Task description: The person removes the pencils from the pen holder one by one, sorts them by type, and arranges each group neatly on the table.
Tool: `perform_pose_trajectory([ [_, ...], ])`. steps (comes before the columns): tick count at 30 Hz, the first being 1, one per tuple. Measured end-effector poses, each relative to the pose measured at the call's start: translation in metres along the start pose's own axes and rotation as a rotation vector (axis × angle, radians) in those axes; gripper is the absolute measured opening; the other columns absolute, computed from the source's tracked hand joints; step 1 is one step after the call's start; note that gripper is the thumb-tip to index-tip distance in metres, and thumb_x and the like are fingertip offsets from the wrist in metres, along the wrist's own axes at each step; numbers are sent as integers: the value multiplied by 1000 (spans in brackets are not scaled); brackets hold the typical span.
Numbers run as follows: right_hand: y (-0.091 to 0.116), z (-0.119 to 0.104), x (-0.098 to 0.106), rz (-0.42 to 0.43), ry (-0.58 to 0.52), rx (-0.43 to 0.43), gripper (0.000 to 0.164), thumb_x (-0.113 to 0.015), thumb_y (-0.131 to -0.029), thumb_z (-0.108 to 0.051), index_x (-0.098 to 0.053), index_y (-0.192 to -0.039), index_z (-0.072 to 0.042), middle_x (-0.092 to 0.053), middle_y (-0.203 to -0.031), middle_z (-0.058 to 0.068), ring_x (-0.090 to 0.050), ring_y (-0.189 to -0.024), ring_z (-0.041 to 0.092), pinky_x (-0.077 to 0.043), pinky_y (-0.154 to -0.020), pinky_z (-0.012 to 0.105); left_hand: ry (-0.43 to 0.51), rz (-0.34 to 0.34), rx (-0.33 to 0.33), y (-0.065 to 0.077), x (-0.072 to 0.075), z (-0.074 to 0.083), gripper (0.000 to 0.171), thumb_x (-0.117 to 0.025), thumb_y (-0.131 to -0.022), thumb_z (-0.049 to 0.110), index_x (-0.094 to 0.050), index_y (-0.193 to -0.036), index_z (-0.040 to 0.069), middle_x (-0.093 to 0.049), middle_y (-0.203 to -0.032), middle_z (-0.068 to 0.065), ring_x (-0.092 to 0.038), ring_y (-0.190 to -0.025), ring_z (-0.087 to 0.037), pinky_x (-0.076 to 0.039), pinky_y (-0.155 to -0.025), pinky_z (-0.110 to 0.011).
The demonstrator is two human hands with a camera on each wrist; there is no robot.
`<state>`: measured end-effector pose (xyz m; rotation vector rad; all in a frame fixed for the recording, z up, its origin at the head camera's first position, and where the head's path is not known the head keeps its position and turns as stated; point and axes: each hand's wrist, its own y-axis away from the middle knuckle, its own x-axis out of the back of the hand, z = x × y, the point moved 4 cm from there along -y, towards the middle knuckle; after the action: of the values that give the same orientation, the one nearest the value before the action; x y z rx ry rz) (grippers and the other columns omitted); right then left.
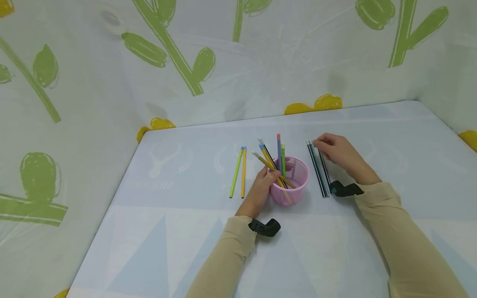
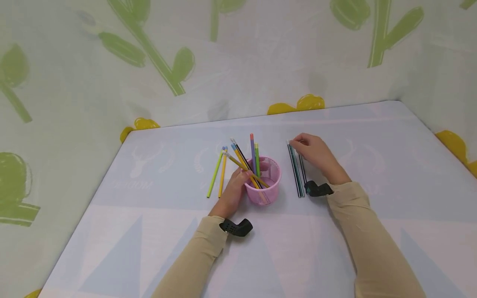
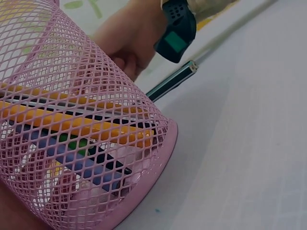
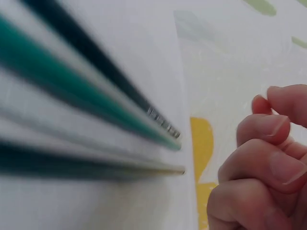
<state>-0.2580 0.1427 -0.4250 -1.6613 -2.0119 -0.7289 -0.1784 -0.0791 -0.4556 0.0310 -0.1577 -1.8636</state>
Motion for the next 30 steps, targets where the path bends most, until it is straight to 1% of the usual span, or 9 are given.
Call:
perform_pose_trajectory([
  [4,1,-6,-1,6,-34,19,53,-44,-85,-56,-52,-109,-9,-46,-77,14,-43,-69,22,-38,-55,29,-3,-7,-23,-1,0,0,60,-39,-77,56,-37,-133,33,-44,-127,15,-36,-117,-2,-22,-103,-33],
  [8,3,-12,-2,-12,-60,30,53,-44,-85,-55,-53,-109,-8,-46,-79,15,-43,-67,21,-38,-54,28,-8,-5,-34,-1,0,0,61,-39,-77,55,-37,-133,32,-44,-128,14,-35,-118,-2,-21,-103,-34],
  [14,6,-21,-6,-42,-95,69,53,-44,-85,-55,-53,-109,-8,-47,-79,17,-42,-65,23,-37,-53,27,-16,0,-26,-1,0,0,62,-38,-77,56,-36,-134,32,-41,-131,14,-32,-121,-2,-20,-104,-37],
  [17,8,-26,-8,-67,-109,101,50,-45,-87,-52,-53,-110,-9,-46,-79,19,-43,-67,26,-40,-55,29,-20,3,-15,0,0,0,62,-38,-77,56,-35,-134,34,-40,-131,16,-32,-121,-1,-20,-104,-36],
  [22,12,-31,-13,-122,-115,143,43,-47,-87,-50,-54,-109,-13,-50,-90,19,-46,-78,30,-45,-64,37,-28,5,2,0,0,0,62,-37,-76,58,-35,-134,36,-40,-131,17,-32,-120,-1,-20,-103,-35],
  [25,13,-33,-16,-160,-107,153,44,-49,-85,-52,-54,-110,-16,-53,-102,16,-49,-90,29,-46,-73,41,-39,3,10,1,-1,0,62,-37,-76,59,-34,-134,37,-39,-131,17,-32,-119,-1,-21,-103,-35],
  [27,14,-34,-19,-186,-98,163,45,-50,-84,-52,-54,-110,-17,-53,-108,12,-50,-96,28,-46,-77,44,-43,2,7,1,-1,1,63,-37,-76,59,-34,-134,35,-39,-131,17,-33,-119,-1,-21,-103,-36],
  [30,14,-36,-23,-223,-84,190,42,-52,-84,-49,-55,-111,-16,-54,-112,7,-50,-101,25,-46,-81,46,-39,2,-12,0,-1,1,64,-36,-77,59,-35,-135,31,-40,-131,15,-35,-118,-2,-22,-103,-36],
])
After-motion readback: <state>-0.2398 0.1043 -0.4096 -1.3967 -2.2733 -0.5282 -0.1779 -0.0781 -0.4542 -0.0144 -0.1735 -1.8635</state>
